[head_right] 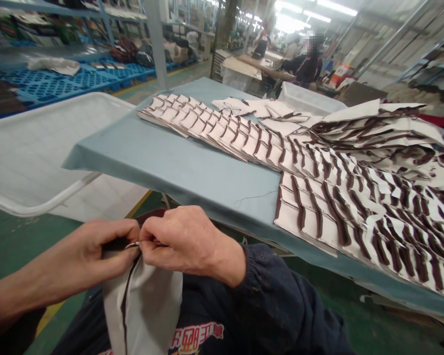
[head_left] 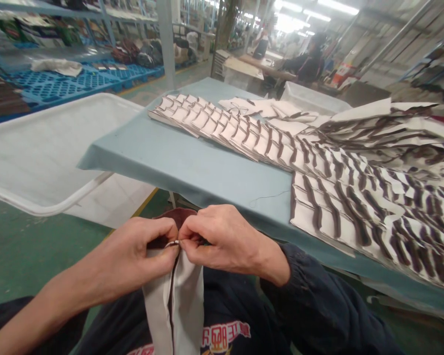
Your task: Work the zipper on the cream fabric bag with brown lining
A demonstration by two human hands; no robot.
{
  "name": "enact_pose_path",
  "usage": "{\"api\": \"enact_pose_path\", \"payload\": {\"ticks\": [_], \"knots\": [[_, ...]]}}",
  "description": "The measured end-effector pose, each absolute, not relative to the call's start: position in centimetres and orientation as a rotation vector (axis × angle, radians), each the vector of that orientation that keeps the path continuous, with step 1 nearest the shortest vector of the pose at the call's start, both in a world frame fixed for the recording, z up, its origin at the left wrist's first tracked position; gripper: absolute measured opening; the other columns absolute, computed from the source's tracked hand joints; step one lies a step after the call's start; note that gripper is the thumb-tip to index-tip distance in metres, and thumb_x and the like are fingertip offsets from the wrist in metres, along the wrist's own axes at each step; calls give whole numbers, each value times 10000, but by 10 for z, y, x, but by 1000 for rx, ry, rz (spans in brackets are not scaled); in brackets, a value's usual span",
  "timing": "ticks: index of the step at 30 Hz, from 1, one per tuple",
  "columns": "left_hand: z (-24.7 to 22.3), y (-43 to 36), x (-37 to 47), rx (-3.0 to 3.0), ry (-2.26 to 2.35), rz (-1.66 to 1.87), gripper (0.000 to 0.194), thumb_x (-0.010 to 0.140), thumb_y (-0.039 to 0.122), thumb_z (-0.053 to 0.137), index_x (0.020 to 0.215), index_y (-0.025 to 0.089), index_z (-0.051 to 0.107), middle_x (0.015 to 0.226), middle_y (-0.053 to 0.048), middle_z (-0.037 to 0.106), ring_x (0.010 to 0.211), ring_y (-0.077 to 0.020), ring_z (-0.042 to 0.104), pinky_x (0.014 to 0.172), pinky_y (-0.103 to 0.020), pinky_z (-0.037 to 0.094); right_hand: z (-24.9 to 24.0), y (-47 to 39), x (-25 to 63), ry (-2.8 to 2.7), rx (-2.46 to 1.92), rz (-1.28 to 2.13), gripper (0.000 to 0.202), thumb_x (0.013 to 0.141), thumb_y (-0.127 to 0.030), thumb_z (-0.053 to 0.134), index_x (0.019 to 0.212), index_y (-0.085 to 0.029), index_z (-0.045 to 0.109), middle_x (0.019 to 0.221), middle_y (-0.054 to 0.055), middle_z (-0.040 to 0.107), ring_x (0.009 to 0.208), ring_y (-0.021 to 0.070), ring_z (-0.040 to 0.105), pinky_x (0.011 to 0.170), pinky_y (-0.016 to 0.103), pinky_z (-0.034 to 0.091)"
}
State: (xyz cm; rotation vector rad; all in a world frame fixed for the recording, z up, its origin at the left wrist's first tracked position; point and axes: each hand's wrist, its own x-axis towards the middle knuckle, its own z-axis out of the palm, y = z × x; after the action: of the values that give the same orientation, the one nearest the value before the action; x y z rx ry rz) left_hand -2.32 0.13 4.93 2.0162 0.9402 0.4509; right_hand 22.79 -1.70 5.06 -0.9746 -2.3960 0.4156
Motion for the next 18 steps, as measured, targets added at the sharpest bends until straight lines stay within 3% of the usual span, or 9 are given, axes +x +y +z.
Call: {"api": "enact_pose_path", "payload": {"ticks": [4,6,9,14,18], "knots": [[49,9,-19,2147,911,489,235,932,348,559,717,272,500,618,67,503,561,-142,480,547,-296,305,48,-17,227,-2295,-1093,666,124,1122,-173,742,1019,-239,764,882,-14,847,761,161,748,740,295,519],[43,15,-23,2103,903,567,286,1006,355,571,740,273,505,648,73,489,587,-147,470,554,-289,326,41,-19,227,-2090,-1081,761,26,1113,-203,771,1113,-229,767,1044,22,899,925,175,828,883,299,616],[33,22,-30,1996,965,725,387,1100,429,623,757,270,540,680,75,500,613,-157,450,563,-280,356,28,-26,223,-1782,-1128,704,186,1094,-345,843,1214,-220,777,1201,77,914,1095,223,858,1020,365,670],[25,18,-36,1943,1093,861,449,1147,516,707,786,250,680,728,38,674,656,-183,582,609,-266,489,15,-45,203,-1682,-1403,878,364,989,-553,988,1045,-246,800,1014,35,900,957,238,848,909,369,646],[28,2,-31,2025,1099,841,538,1239,558,621,824,245,763,730,36,720,641,-180,646,596,-229,563,8,-48,183,-1689,-1449,1034,319,1005,-471,940,915,-254,725,857,-13,835,755,175,771,739,286,573]]}}
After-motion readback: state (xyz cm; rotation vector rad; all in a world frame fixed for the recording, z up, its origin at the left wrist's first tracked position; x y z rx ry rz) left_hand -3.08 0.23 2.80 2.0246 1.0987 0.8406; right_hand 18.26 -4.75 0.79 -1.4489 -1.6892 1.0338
